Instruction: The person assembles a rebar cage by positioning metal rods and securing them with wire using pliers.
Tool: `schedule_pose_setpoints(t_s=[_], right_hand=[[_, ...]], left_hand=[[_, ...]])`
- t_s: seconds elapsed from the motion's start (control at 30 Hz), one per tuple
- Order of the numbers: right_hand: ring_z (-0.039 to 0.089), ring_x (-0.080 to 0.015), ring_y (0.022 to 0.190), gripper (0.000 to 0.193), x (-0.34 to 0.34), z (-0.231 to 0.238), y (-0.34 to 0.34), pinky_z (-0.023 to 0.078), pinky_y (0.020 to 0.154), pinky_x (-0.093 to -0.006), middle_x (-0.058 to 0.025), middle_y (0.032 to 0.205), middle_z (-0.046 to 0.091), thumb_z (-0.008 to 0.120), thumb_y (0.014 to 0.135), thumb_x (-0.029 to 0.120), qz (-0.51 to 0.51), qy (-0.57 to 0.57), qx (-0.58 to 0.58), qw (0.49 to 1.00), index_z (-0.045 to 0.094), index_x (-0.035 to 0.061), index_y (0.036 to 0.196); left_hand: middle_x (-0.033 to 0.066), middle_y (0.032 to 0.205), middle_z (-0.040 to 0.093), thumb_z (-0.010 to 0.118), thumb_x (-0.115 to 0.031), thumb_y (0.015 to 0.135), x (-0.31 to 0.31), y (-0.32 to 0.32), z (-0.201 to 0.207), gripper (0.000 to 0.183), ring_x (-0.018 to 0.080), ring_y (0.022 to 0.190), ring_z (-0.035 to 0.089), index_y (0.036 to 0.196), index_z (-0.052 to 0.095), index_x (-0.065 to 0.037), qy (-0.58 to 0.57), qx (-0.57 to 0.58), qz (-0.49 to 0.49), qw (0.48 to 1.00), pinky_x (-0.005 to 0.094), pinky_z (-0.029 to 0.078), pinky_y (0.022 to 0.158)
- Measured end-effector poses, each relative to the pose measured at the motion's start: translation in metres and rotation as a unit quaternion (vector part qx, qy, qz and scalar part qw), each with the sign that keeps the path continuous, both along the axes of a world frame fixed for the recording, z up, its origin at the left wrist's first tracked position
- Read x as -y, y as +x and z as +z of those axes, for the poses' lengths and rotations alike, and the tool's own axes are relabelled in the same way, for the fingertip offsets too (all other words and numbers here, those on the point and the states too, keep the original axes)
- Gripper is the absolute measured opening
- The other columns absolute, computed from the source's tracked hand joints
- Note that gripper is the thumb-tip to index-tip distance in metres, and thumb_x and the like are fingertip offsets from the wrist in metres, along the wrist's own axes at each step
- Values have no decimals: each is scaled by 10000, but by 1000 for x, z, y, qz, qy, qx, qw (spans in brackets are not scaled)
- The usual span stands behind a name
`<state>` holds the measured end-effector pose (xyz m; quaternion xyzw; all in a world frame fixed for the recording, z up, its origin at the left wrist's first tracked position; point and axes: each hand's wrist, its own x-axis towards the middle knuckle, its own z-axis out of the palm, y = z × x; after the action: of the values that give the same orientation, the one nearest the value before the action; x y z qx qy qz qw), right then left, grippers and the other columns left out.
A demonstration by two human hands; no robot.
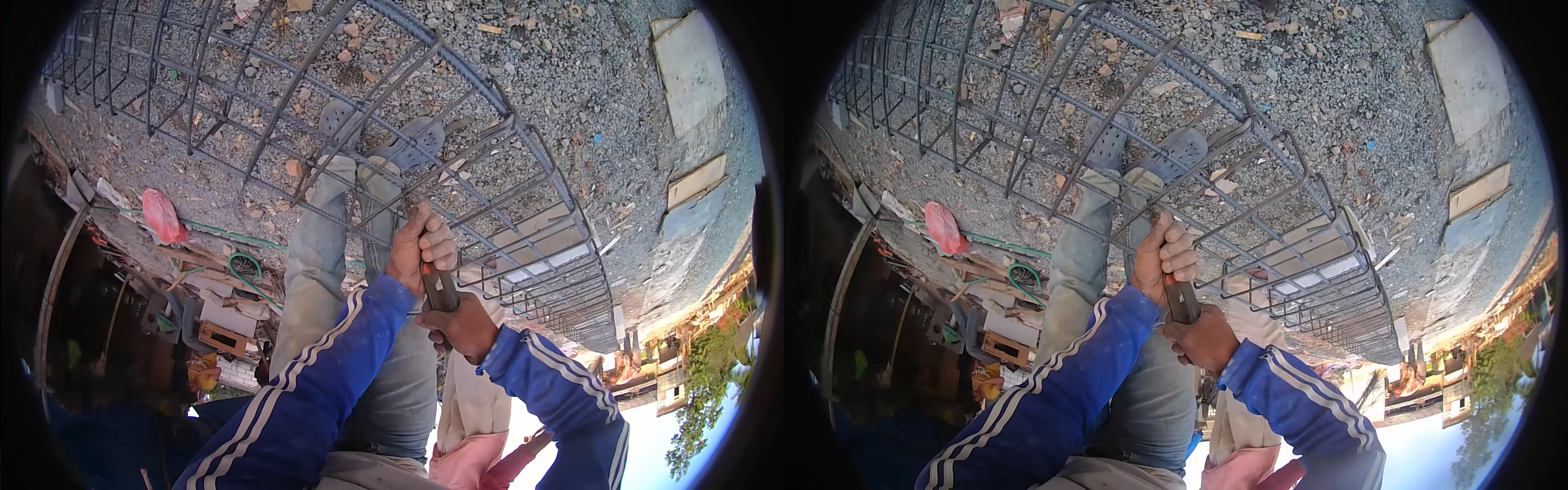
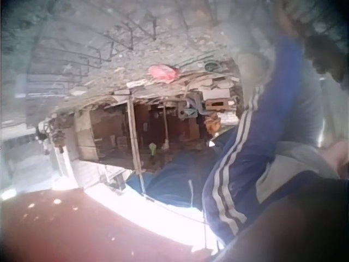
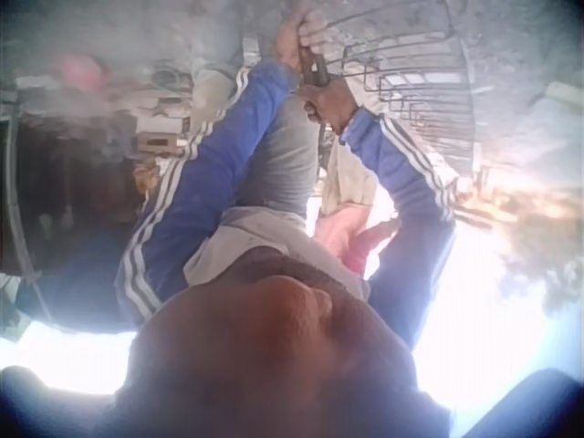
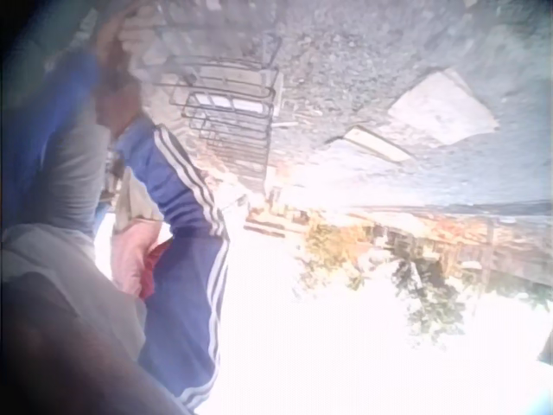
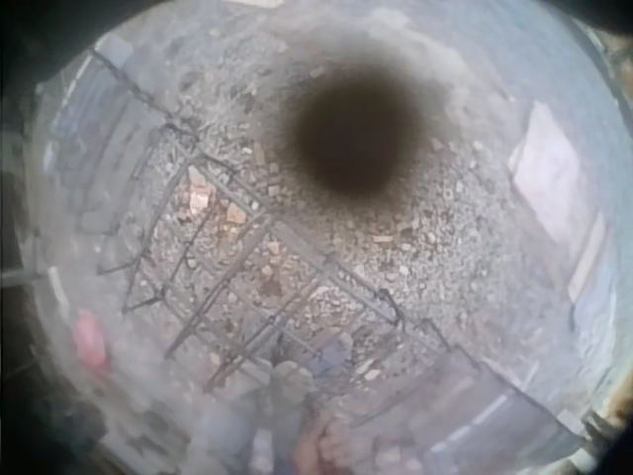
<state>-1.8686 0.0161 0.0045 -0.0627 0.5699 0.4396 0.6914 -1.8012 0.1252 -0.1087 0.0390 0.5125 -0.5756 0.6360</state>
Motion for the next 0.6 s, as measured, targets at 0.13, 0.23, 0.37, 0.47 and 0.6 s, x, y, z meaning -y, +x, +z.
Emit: schedule_pose_setpoints(t_s=[0.13,0.23,0.37,0.47,0.6], right_hand=[[478,-115,510,109,-23,2,4,389,431,-275,-30,660,504,643,793,75,-72,-7,-36,997,542,34,783],[499,-128,527,107,-44,1,-4,410,457,-298,-31,676,507,620,806,108,-197,49,-29,979,546,38,839],[586,-173,604,196,-59,-15,-50,468,510,-344,-62,744,573,641,810,137,-366,117,0,923,551,35,951],[653,-218,677,286,-76,-8,-40,504,557,-364,-99,790,629,647,806,158,-221,-81,49,971,561,13,1037],[646,-217,669,345,-102,5,-21,512,556,-361,-112,782,623,643,783,138,70,-398,130,906,548,-6,1082]], left_hand=[[-95,512,371,510,-432,965,0,21,10,382,41,424,358,720,452,-145,80,7,-157,984,253,376,424],[-88,518,381,529,-418,960,-2,33,15,388,53,438,378,699,449,-141,108,23,-249,962,266,382,440],[-64,547,407,547,-360,963,22,25,24,307,81,442,410,764,487,-135,233,110,-418,871,259,388,428],[-22,587,478,579,-381,940,17,21,26,337,110,477,468,775,494,-100,273,225,-529,771,280,396,425],[41,659,542,573,-438,928,-3,23,16,394,145,546,550,857,522,-53,229,394,-644,615,302,452,465]])
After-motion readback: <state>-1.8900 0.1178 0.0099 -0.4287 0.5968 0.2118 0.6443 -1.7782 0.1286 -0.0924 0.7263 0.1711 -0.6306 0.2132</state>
